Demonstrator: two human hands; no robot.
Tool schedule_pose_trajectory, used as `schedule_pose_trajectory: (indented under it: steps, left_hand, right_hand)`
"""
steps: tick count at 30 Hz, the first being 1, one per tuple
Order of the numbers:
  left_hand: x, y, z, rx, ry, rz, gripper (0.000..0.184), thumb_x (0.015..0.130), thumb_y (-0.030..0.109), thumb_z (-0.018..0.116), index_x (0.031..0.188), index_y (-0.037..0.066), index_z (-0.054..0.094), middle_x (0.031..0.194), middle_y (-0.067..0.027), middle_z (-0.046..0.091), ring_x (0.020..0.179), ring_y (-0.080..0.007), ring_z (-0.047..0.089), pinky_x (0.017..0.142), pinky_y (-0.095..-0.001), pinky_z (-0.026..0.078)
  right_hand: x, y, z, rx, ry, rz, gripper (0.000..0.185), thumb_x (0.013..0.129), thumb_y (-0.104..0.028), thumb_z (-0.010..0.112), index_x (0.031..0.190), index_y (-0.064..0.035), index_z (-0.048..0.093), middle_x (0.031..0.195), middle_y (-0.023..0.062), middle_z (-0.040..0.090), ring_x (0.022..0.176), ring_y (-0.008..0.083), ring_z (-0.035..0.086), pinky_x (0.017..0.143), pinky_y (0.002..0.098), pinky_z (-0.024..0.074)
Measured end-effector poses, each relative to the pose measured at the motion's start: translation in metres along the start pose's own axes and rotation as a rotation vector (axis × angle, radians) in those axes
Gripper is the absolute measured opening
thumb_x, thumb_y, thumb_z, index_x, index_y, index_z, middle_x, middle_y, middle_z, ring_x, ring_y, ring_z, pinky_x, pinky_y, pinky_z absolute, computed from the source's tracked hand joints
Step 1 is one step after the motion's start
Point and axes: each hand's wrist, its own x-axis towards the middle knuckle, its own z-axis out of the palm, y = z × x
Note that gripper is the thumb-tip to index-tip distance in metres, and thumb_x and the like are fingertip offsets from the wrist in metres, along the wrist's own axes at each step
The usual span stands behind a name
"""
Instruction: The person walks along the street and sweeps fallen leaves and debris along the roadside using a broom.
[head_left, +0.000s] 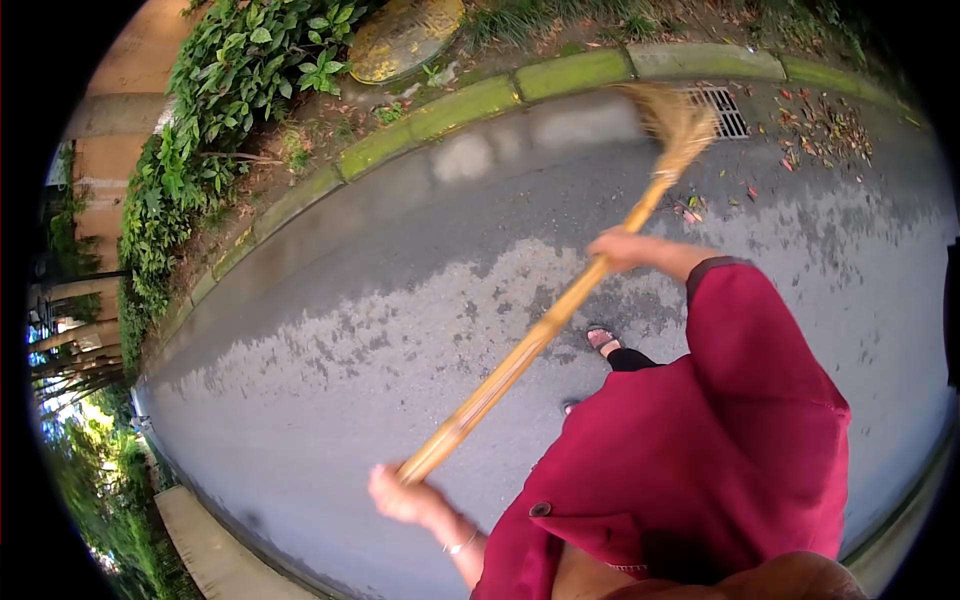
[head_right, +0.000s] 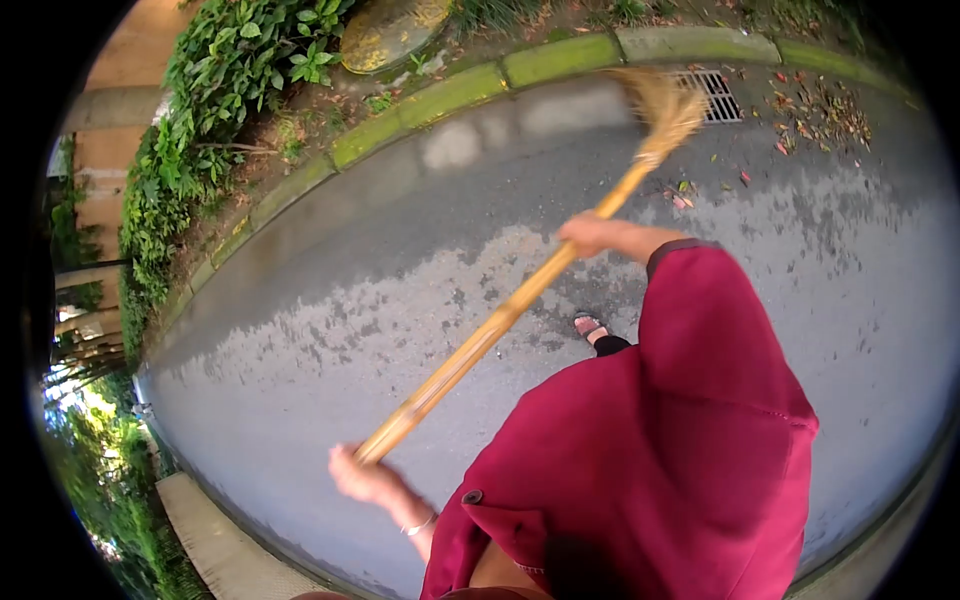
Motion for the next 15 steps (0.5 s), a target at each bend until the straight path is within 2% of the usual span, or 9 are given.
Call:
schedule_pose_trajectory:
  steps: [2,3,4,6,8,9,12,13,15]
  left_hand:
    - [-0.023,-0.009,0.034,-0.347,-0.188,-0.275,0.03,0.084,0.02,0.046,0.059,0.003,0.047,0.06,-0.0031,0.046,0.057,-0.0121,0.041,0.054,-0.0273,0.035]
    - [-0.022,-0.008,0.037,-0.354,-0.18,-0.28,0.03,0.084,0.02,0.046,0.059,0.003,0.047,0.06,-0.0031,0.046,0.057,-0.0121,0.041,0.054,-0.0273,0.035]
    - [-0.023,-0.007,0.036,-0.418,-0.186,-0.323,0.032,0.085,0.022,0.045,0.06,0.003,0.046,0.06,-0.0033,0.046,0.057,-0.0118,0.041,0.055,-0.0267,0.035]
    - [-0.022,-0.015,0.023,-0.465,-0.154,-0.394,0.032,0.086,0.024,0.046,0.062,0.003,0.045,0.06,-0.0036,0.046,0.057,-0.0116,0.041,0.055,-0.0258,0.035]
    - [-0.018,-0.023,-0.01,-0.397,-0.085,-0.292,0.03,0.085,0.024,0.046,0.063,0.003,0.045,0.06,-0.0033,0.046,0.056,-0.0119,0.041,0.055,-0.0258,0.036]
    - [-0.015,-0.018,-0.03,-0.395,0.015,-0.3,0.03,0.084,0.024,0.046,0.063,0.003,0.045,0.06,-0.0034,0.045,0.056,-0.0124,0.041,0.055,-0.0262,0.036]
    - [-0.009,0.006,-0.118,-0.387,0.244,-0.264,0.028,0.082,0.024,0.046,0.062,0.005,0.046,0.061,-0.0035,0.043,0.058,-0.0144,0.041,0.055,-0.0258,0.035]
    - [-0.015,0.058,-0.138,-0.284,0.321,-0.27,0.028,0.082,0.023,0.043,0.062,0.004,0.045,0.061,-0.0036,0.042,0.058,-0.0151,0.04,0.054,-0.0264,0.035]
    - [-0.023,0.07,-0.191,-0.269,0.363,-0.205,0.03,0.082,0.023,0.041,0.059,0.004,0.045,0.06,-0.0038,0.042,0.057,-0.0155,0.039,0.053,-0.0268,0.035]
  right_hand:
    - [-0.033,0.021,-0.029,-0.081,-0.236,0.195,0.021,0.055,-0.009,0.062,0.075,-0.013,0.058,0.076,0.0079,0.06,0.083,0.0273,0.058,0.07,0.0426,0.0417]
    - [-0.042,0.024,-0.035,-0.15,-0.266,0.186,0.023,0.055,-0.01,0.062,0.077,-0.0135,0.059,0.076,0.0073,0.06,0.083,0.0269,0.057,0.07,0.0431,0.0401]
    - [-0.047,0.02,-0.034,-0.154,-0.275,0.185,0.023,0.055,-0.01,0.062,0.077,-0.0135,0.059,0.076,0.0073,0.06,0.083,0.0269,0.057,0.07,0.0431,0.0401]
    - [-0.063,0.006,-0.028,-0.149,-0.126,0.167,0.019,0.057,-0.013,0.061,0.077,-0.013,0.059,0.075,0.0073,0.06,0.082,0.0267,0.056,0.07,0.0428,0.0392]
    - [-0.066,-0.03,-0.035,-0.142,-0.104,0.106,0.016,0.06,-0.013,0.058,0.075,-0.0122,0.059,0.073,0.0085,0.059,0.08,0.0276,0.056,0.069,0.0419,0.0396]
    - [-0.066,-0.053,-0.043,-0.112,-0.101,0.077,0.016,0.06,-0.012,0.058,0.076,-0.0121,0.059,0.072,0.0089,0.059,0.079,0.028,0.057,0.07,0.042,0.0398]
    - [-0.058,-0.115,-0.041,0.032,-0.062,-0.147,0.014,0.06,-0.007,0.055,0.074,-0.0086,0.057,0.068,0.0115,0.057,0.073,0.0322,0.057,0.064,0.0429,0.0422]
    - [-0.055,-0.139,-0.041,0.086,-0.04,-0.237,0.013,0.059,-0.005,0.054,0.072,-0.0073,0.055,0.066,0.0126,0.057,0.071,0.0335,0.056,0.061,0.0432,0.0427]
    - [-0.049,-0.188,-0.049,0.15,-0.018,-0.473,0.014,0.057,-0.002,0.052,0.07,-0.0063,0.052,0.065,0.0134,0.056,0.071,0.0333,0.056,0.058,0.0439,0.0425]
